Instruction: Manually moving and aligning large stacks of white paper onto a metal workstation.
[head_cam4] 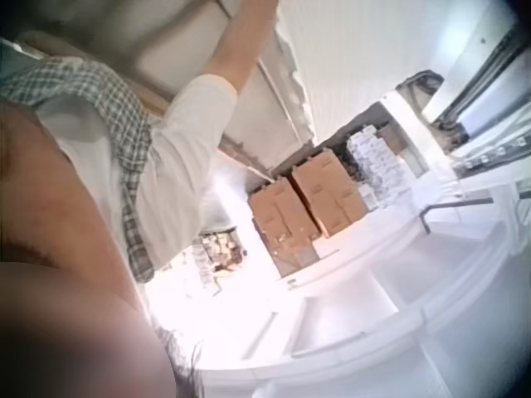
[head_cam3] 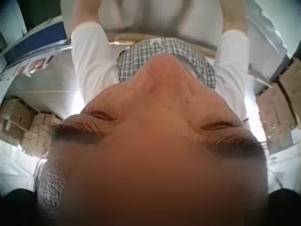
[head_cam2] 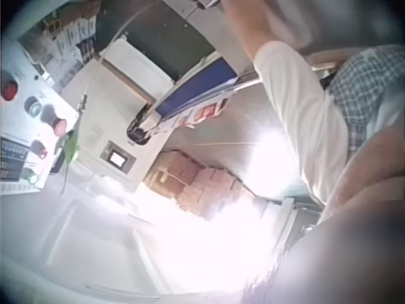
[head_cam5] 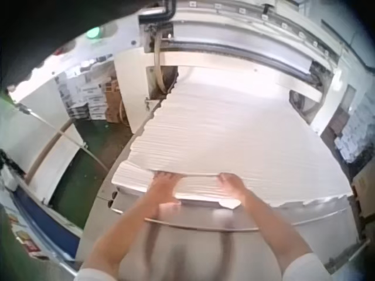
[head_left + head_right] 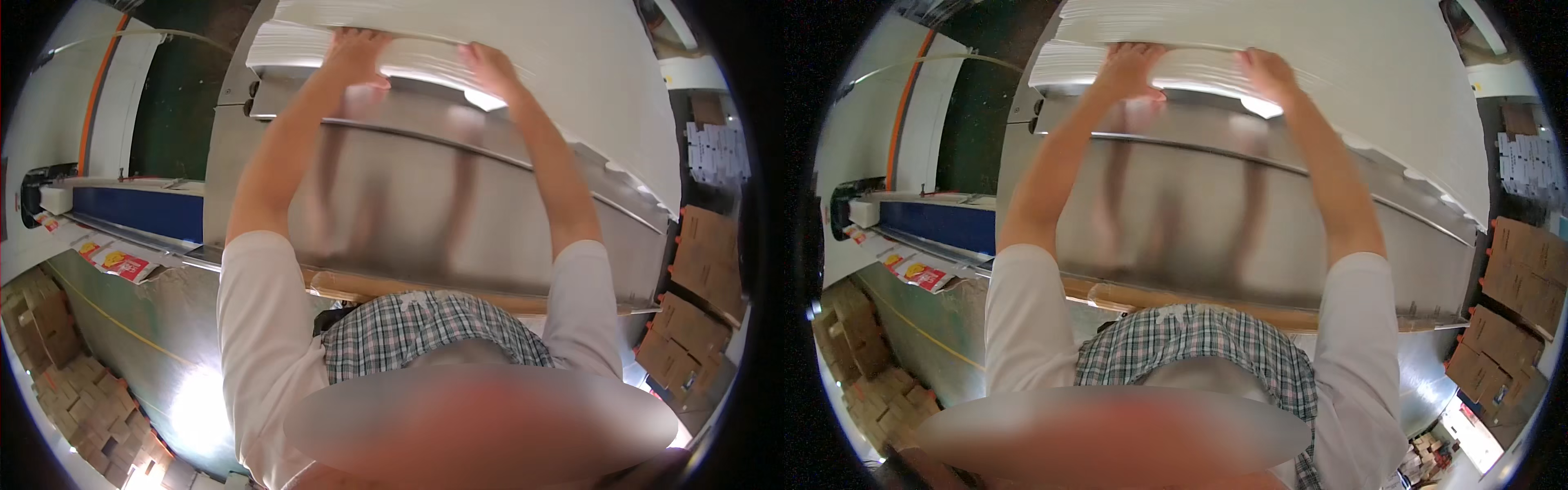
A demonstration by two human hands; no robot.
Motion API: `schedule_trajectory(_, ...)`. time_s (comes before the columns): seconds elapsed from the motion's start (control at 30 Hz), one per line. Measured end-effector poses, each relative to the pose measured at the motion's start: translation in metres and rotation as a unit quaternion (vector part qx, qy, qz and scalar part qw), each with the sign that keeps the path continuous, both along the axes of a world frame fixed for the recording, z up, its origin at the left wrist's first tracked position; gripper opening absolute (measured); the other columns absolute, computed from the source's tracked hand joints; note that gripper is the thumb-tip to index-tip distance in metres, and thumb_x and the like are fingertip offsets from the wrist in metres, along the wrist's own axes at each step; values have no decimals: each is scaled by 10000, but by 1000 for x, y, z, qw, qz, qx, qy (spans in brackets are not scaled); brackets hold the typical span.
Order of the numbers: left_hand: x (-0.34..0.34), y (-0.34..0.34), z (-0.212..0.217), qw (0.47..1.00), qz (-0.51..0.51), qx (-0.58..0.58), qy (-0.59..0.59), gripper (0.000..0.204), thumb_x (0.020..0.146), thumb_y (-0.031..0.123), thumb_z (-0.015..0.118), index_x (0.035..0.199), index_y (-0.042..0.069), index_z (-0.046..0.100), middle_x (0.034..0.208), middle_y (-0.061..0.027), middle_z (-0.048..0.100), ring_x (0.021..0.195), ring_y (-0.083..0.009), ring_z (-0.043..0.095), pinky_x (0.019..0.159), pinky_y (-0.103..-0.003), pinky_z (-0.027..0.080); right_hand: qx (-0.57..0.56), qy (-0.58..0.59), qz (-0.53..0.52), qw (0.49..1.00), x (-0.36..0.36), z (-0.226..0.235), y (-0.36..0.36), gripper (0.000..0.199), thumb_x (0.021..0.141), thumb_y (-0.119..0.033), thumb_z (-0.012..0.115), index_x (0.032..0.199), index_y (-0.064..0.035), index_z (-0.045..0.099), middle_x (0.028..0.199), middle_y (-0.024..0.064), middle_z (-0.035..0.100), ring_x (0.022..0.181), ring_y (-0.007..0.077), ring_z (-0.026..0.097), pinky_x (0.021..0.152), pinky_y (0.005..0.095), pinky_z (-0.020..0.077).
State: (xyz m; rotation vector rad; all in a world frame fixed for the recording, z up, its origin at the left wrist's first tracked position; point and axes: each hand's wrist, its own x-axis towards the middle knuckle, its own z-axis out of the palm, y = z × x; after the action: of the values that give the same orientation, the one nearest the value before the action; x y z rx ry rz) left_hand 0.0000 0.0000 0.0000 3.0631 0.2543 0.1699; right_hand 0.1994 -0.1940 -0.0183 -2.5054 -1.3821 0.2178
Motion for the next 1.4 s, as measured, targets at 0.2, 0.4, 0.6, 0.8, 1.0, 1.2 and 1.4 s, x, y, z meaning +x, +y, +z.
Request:
schedule_trajectory(0.2, 29, 15, -31, 997, 14, 15, 80, 904, 490, 479, 745, 1263, 176, 388, 1251, -92, 459, 1155, -272, 428, 932, -501, 289, -26, -160, -119, 980, 62, -22, -131, 397, 859, -463, 396, 872, -112, 580, 871, 101, 614, 816, 303, 579, 673, 446, 431)
schedule_trajectory(0.4, 25, 31, -21, 973, 115, 39, 197, 1003, 521, 409, 766, 1336, 142, 246, 1356, -115, 324, 1241, -305, 313, 960, -576, 242, -142, -77, -145, 976, 87, 16, -203, 549, 826, -583, 348, 1183, -188, 481, 1186, 61, 494, 1165, 242, 406, 896, 527, 300)
schedule_trajectory(0.6, 36, 10, -23, 942, 201, 26, 268, 1060, 473, 218, 797, 1340, 124, 194, 1367, -142, 277, 1259, -374, 231, 918, -661, 250, -165, -17, -52, 985, 148, 32, -319, 752, 657, -592, 586, 1272, -208, 387, 1224, 51, 466, 1175, 248, 396, 906, 526, 296)
schedule_trajectory(0.8, 29, 14, -24, 911, 260, 89, 307, 1085, 455, 137, 799, 1338, 107, 169, 1360, -136, 286, 1248, -364, 251, 1009, -514, 235, -315, 22, -78, 946, 241, 56, -464, 1022, 432, -337, 811, 1321, -255, 314, 1274, 41, 428, 1207, 248, 367, 947, 569, 264)
schedule_trajectory(1.0, 9, 63, -44, 928, 214, 87, 294, 1083, 445, 133, 813, 1328, 108, 186, 1336, -125, 320, 1236, -334, 280, 1027, -471, 199, -378, 47, -154, 912, 330, 43, -609, 1031, 429, -268, 839, 1305, -163, 307, 1308, 121, 340, 1193, 346, 326, 983, 447, 314)
schedule_trajectory(1.2, 0, 66, -44, 942, 202, 57, 262, 1048, 443, 107, 819, 1305, 93, 224, 1315, -135, 339, 1224, -336, 291, 1015, -451, 241, -391, -4, -172, 904, 344, 45, -627, 981, 429, -266, 836, 1266, -120, 344, 1269, 150, 360, 1150, 341, 386, 968, 433, 334)
schedule_trajectory(1.4, 1, 62, -43, 947, 193, 64, 248, 1043, 423, 84, 818, 1292, 78, 243, 1299, -149, 350, 1216, -338, 302, 1013, -422, 269, -453, -18, -254, 855, 354, 41, -621, 958, 447, -262, 830, 1263, -118, 350, 1257, 153, 369, 1150, 340, 386, 964, 429, 341)
